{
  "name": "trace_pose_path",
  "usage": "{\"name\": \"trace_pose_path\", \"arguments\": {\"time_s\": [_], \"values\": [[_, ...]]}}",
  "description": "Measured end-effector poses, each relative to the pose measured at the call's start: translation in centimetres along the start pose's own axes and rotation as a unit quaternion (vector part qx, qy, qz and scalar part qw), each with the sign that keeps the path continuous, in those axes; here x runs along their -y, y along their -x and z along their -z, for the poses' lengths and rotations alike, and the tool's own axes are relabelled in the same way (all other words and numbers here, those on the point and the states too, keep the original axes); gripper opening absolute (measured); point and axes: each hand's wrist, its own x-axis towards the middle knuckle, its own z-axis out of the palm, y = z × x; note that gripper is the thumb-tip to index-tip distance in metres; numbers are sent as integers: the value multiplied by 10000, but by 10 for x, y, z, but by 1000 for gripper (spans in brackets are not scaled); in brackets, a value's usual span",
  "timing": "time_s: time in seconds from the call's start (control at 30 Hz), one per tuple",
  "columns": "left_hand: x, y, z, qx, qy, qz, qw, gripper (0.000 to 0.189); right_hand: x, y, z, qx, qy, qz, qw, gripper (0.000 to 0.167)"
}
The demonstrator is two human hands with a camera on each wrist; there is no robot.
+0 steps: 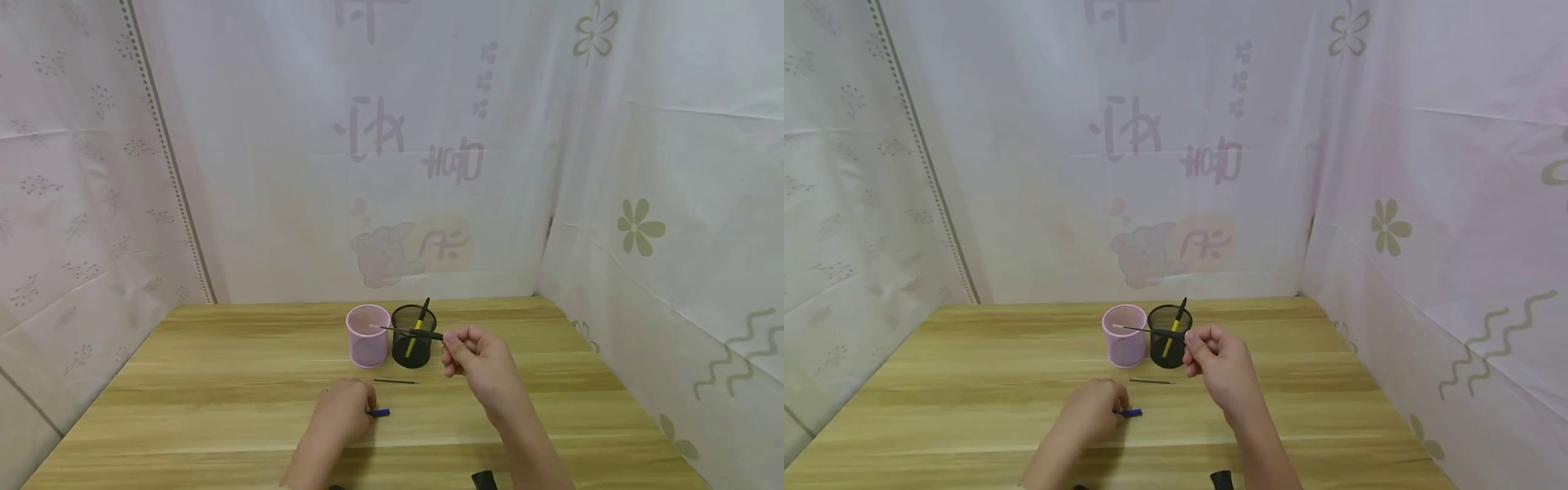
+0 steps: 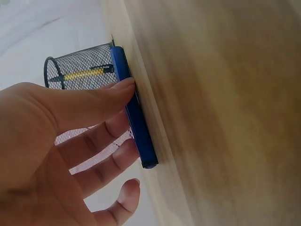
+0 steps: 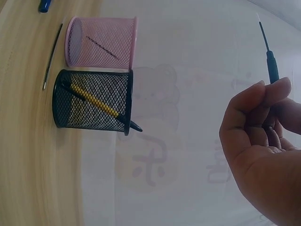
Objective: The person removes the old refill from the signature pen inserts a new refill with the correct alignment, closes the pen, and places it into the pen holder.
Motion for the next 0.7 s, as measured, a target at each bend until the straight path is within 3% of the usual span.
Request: {"name": "trace_pose_path", "arguments": {"time_s": [0.33, 0.47, 0.7], "values": [[2, 0, 1, 283, 205, 54, 9994, 16, -1, 1, 1, 30, 24, -5, 10000, 16], [3, -2, 3, 202, 279, 20, 9994, 12, -1, 1, 1, 15, 24, -35, 10000, 15], [-3, -6, 14, -25, 1085, 211, 9939, 6, -2, 1, 0, 40, 48, -34, 10000, 14]]}}
